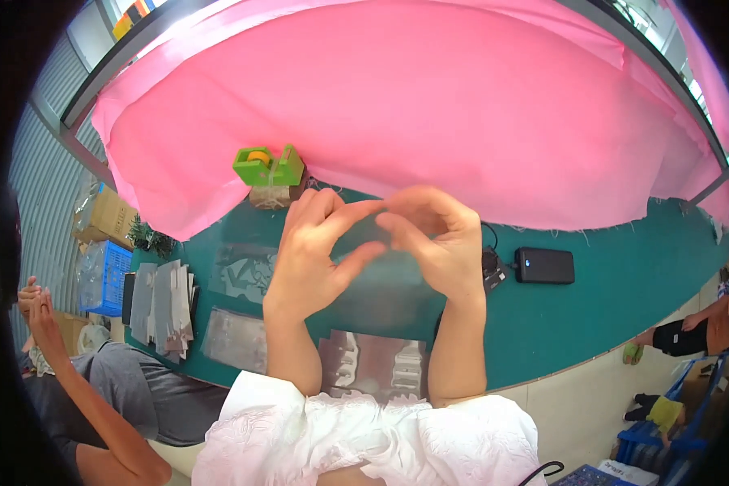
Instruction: Place small components into plastic zip-lock bags at a manual workstation.
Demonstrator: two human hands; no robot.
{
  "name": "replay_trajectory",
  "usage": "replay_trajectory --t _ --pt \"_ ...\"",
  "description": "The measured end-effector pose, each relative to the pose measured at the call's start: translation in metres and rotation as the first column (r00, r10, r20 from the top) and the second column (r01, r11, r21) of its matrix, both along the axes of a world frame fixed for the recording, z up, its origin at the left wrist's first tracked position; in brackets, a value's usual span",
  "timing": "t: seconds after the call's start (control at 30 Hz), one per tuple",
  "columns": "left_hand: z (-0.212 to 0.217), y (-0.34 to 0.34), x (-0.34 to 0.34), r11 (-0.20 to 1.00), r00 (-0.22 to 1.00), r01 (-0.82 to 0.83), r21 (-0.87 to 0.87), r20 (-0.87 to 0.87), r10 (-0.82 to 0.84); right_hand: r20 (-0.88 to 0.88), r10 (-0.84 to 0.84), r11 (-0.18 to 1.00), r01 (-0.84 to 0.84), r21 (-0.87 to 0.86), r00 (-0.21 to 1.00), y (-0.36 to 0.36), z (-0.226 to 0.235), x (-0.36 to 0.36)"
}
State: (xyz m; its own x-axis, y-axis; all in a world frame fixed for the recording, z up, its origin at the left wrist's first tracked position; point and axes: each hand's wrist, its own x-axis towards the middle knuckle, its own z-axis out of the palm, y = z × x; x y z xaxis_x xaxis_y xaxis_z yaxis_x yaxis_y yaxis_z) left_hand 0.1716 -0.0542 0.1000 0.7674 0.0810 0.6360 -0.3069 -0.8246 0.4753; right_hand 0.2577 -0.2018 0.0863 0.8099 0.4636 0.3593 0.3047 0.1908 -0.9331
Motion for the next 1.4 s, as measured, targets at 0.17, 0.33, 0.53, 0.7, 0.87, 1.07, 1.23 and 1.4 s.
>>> replay_trajectory --t 0.17,0.33,0.53,0.7,0.87,1.07,1.23,1.4 --pt "-0.003 0.017 -0.006 0.998 0.999 -0.011 -0.065 -0.037 0.008 -0.027 0.129 0.981 -0.124 0.150 0.991 0.006 -0.007 0.003" --pt "-0.016 0.041 -0.012 0.995 0.995 -0.064 -0.070 -0.082 0.058 0.111 0.243 0.967 -0.232 -0.101 0.964 0.018 -0.009 0.004" --pt "0.000 0.039 -0.013 0.987 0.984 -0.157 0.024 -0.087 0.158 0.308 0.193 0.975 -0.146 -0.170 0.931 0.022 0.003 0.007" --pt "0.011 0.025 -0.007 0.951 0.966 -0.250 0.182 0.119 0.231 0.393 0.070 0.997 -0.076 0.001 0.917 0.026 0.006 -0.001" --pt "-0.008 0.026 0.002 0.994 0.994 -0.109 0.012 0.009 0.109 0.398 0.018 0.999 -0.004 -0.036 0.917 0.027 -0.002 0.002" --pt "-0.004 0.020 0.001 0.989 0.988 -0.108 0.100 -0.103 0.118 0.472 -0.045 0.991 0.098 -0.088 0.881 0.026 -0.003 0.008" --pt "-0.006 0.015 0.004 0.991 0.991 -0.094 0.099 -0.089 0.103 0.545 -0.066 0.976 0.167 -0.139 0.836 0.020 -0.005 0.014" --pt "-0.011 0.014 0.002 0.996 0.995 -0.067 0.057 -0.075 0.071 0.553 -0.066 0.984 0.147 -0.104 0.830 0.019 -0.012 0.016"
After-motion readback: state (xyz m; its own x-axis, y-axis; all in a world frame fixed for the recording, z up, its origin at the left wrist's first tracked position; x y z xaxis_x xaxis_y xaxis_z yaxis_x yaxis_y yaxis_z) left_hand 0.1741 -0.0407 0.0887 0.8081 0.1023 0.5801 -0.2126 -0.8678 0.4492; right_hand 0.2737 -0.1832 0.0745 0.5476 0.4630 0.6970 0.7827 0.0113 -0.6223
